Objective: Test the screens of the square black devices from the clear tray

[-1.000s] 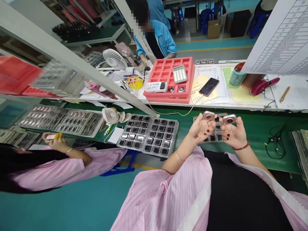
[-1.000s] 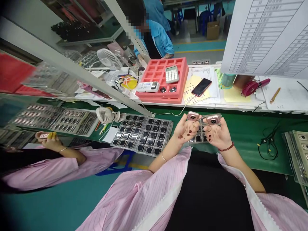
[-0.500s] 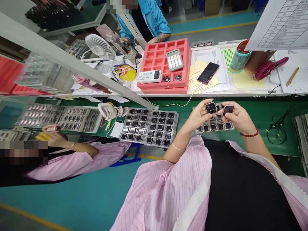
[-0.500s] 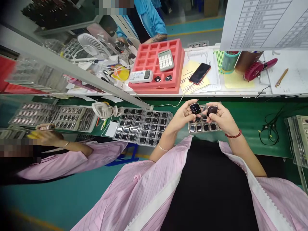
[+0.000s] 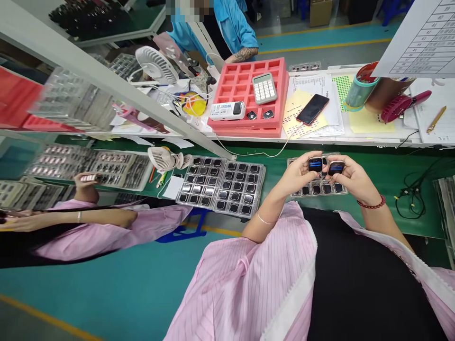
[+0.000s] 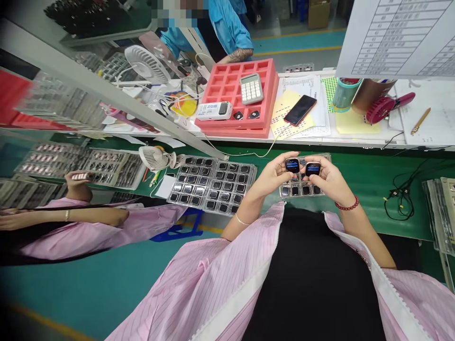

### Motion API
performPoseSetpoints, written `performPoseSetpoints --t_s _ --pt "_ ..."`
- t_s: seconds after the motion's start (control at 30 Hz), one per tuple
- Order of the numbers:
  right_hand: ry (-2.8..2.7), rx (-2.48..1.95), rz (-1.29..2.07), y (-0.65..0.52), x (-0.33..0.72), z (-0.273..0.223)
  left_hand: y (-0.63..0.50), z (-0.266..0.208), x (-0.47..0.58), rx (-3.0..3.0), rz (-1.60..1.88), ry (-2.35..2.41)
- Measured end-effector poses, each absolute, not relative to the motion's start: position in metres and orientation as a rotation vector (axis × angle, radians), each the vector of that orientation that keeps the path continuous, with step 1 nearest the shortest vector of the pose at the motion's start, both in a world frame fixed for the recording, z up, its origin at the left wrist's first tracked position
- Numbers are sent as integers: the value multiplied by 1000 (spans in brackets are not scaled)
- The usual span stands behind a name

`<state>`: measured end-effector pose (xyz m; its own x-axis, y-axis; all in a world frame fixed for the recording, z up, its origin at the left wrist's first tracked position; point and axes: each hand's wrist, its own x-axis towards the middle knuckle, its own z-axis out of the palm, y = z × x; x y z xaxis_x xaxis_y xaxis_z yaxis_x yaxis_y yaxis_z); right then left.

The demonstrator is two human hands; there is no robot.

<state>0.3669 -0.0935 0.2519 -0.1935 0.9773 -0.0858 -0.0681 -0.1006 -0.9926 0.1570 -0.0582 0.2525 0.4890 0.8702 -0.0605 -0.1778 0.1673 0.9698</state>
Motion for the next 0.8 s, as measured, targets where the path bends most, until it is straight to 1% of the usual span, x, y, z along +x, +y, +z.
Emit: performPoseSetpoints --t_s 0.17,0.43,0.8 --pt "-1271 -1167 1451 -102 365 245 -68 247 154 1136 833 729" --pt "-1276 -1160 1543 -120 365 229 -90 228 151 1019 779 776" --pt "-1298 -1178 1600 -118 362 220 -96 223 150 995 776 811"
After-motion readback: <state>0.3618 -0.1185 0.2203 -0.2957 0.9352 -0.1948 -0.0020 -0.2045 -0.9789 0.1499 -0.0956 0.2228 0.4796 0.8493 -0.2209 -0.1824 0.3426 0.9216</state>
